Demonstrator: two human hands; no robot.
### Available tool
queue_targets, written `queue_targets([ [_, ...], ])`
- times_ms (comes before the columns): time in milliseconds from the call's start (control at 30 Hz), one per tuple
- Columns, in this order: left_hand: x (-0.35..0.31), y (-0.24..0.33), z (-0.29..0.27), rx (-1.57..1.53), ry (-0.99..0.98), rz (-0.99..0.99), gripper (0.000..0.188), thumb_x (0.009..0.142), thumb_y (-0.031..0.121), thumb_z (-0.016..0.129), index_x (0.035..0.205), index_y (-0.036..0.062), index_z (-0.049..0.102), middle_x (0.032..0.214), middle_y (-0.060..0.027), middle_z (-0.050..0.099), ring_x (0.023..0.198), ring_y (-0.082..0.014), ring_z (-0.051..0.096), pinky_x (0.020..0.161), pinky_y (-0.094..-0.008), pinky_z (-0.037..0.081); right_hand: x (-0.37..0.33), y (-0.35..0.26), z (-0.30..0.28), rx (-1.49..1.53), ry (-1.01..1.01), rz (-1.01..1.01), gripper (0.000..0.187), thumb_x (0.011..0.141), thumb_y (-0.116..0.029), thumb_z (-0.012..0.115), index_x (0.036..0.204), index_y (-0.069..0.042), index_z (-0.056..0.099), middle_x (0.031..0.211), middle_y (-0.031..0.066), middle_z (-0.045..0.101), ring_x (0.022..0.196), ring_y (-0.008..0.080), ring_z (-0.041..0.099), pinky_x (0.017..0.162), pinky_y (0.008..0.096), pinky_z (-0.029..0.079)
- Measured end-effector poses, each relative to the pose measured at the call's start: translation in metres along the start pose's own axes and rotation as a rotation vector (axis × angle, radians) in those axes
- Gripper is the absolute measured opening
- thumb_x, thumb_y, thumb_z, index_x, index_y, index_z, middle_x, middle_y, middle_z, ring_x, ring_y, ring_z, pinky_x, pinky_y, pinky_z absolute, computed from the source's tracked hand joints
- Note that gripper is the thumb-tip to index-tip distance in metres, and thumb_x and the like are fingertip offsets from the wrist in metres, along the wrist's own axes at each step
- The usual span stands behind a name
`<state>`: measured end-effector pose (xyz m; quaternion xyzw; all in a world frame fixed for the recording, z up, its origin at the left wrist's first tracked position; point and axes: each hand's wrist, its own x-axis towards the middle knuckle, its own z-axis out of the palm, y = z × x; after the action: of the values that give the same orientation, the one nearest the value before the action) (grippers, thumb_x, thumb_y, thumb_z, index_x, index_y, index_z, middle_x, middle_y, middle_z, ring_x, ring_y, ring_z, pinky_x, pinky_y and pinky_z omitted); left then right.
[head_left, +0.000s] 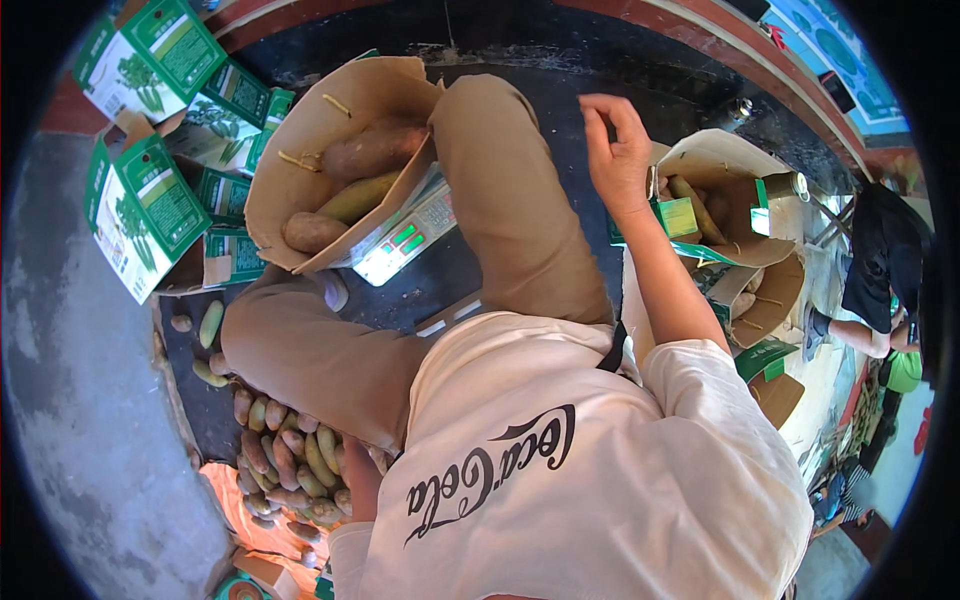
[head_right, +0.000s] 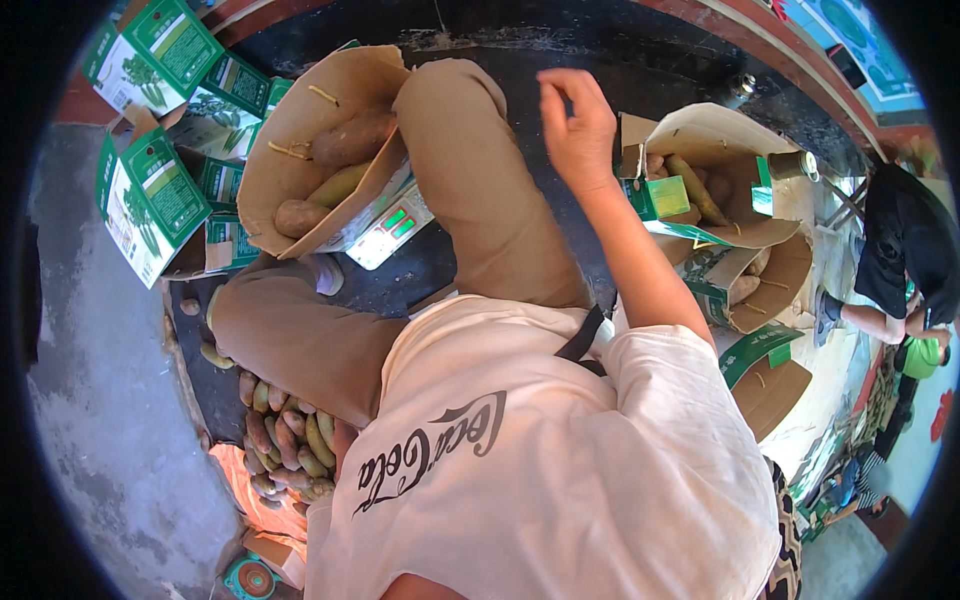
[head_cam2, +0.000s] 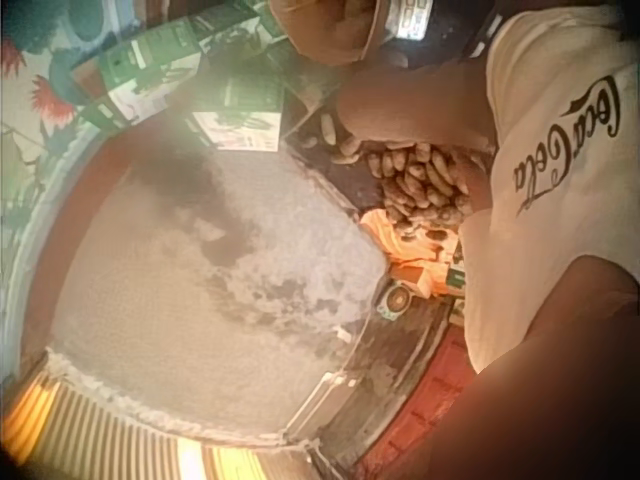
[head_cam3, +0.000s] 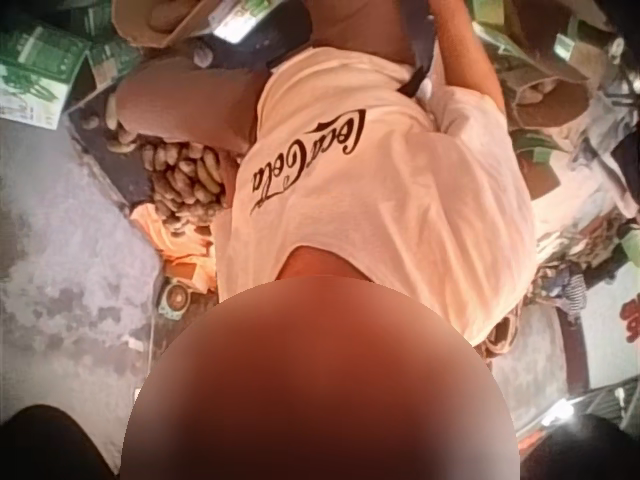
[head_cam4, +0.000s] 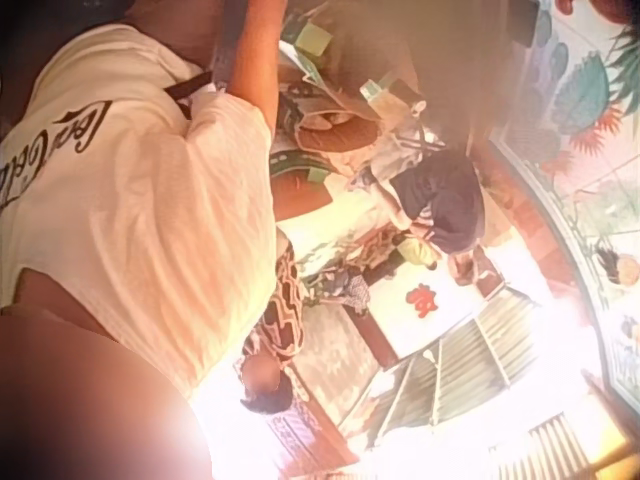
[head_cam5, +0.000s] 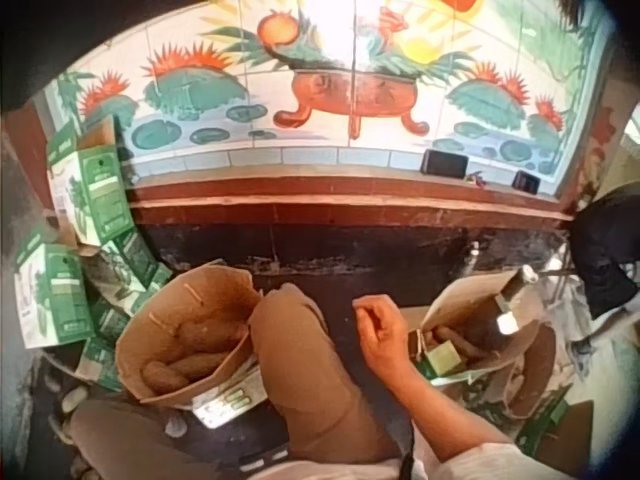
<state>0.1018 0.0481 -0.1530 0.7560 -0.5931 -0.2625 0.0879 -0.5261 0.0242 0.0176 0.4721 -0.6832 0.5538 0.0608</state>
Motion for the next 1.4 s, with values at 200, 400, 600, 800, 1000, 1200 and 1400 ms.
queue_targets([
  [200, 0.019, -0.009, -0.024, 0.082, 0.109, 0.194, 0.037, 0.090, 0.024, 0.050, 0.123, 0.0082, 0.051, 0.114, -0.0131, 0.058, 0.091, -0.0216, 0.062, 0.075, -0.0326, 0.051, -0.096, 0.104, -0.033, -0.359, -0.224, 0.336, 0.007, 0.082, -0.009, 0.059, 0.087, -0.005, 0.060, 0.084, 0.0123, 0.060, 0.080, 0.0292, 0.061, 0.070, 0.0358, 0.048],
  [400, 0.029, -0.020, -0.045, 0.164, 0.234, 0.383, 0.033, 0.091, 0.020, 0.049, 0.121, 0.0073, 0.053, 0.114, -0.0130, 0.058, 0.091, -0.0203, 0.062, 0.077, -0.0300, 0.050, -0.160, 0.154, -0.054, -0.682, -0.522, 0.258, 0.011, 0.077, -0.007, 0.056, 0.087, -0.008, 0.059, 0.086, 0.0117, 0.058, 0.085, 0.0329, 0.058, 0.075, 0.0400, 0.048],
  [600, 0.017, 0.165, -0.096, -0.408, 0.570, -0.072, 0.037, 0.093, 0.024, 0.048, 0.118, -0.0038, 0.053, 0.115, -0.0137, 0.058, 0.099, -0.0229, 0.056, 0.083, -0.0329, 0.046, -0.179, 0.187, -0.066, -0.786, -0.695, 0.279, 0.015, 0.076, -0.006, 0.053, 0.089, -0.007, 0.059, 0.092, 0.0121, 0.057, 0.094, 0.0312, 0.055, 0.080, 0.0401, 0.048],
  [800, 0.024, 0.223, -0.126, -0.197, 0.744, 0.243, 0.037, 0.095, 0.024, 0.045, 0.118, -0.0035, 0.054, 0.118, -0.0159, 0.057, 0.107, -0.0272, 0.054, 0.092, -0.0364, 0.041, -0.179, 0.209, -0.053, -0.800, -0.801, 0.269, 0.017, 0.075, -0.006, 0.053, 0.091, -0.007, 0.058, 0.095, 0.0129, 0.056, 0.096, 0.0312, 0.054, 0.083, 0.0400, 0.047],
  [1000, 0.029, 0.285, -0.125, -0.103, 0.795, 0.465, 0.041, 0.097, 0.029, 0.043, 0.120, -0.0034, 0.053, 0.122, -0.0177, 0.055, 0.112, -0.0293, 0.052, 0.097, -0.0373, 0.039, -0.181, 0.219, -0.050, -0.847, -0.880, 0.170, 0.016, 0.074, -0.005, 0.052, 0.088, -0.006, 0.059, 0.095, 0.0119, 0.056, 0.098, 0.0297, 0.053, 0.083, 0.0390, 0.046],
  [1200, 0.036, 0.315, -0.123, 0.084, 0.858, 0.643, 0.041, 0.097, 0.028, 0.046, 0.122, -0.0033, 0.050, 0.124, -0.0180, 0.054, 0.113, -0.0314, 0.051, 0.096, -0.0388, 0.040, -0.183, 0.223, -0.051, -0.915, -0.959, 0.094, 0.014, 0.074, -0.007, 0.052, 0.086, -0.007, 0.060, 0.094, 0.0104, 0.057, 0.098, 0.0270, 0.052, 0.085, 0.0369, 0.044],
  [1400, 0.042, 0.333, -0.121, 0.245, 0.861, 0.758, 0.039, 0.095, 0.026, 0.049, 0.121, -0.0033, 0.051, 0.123, -0.0182, 0.054, 0.113, -0.0331, 0.051, 0.097, -0.0414, 0.038, -0.178, 0.229, -0.061, -0.925, -0.979, 0.040, 0.015, 0.076, -0.009, 0.050, 0.087, -0.007, 0.060, 0.099, 0.0111, 0.057, 0.104, 0.0270, 0.051, 0.087, 0.0365, 0.043],
])
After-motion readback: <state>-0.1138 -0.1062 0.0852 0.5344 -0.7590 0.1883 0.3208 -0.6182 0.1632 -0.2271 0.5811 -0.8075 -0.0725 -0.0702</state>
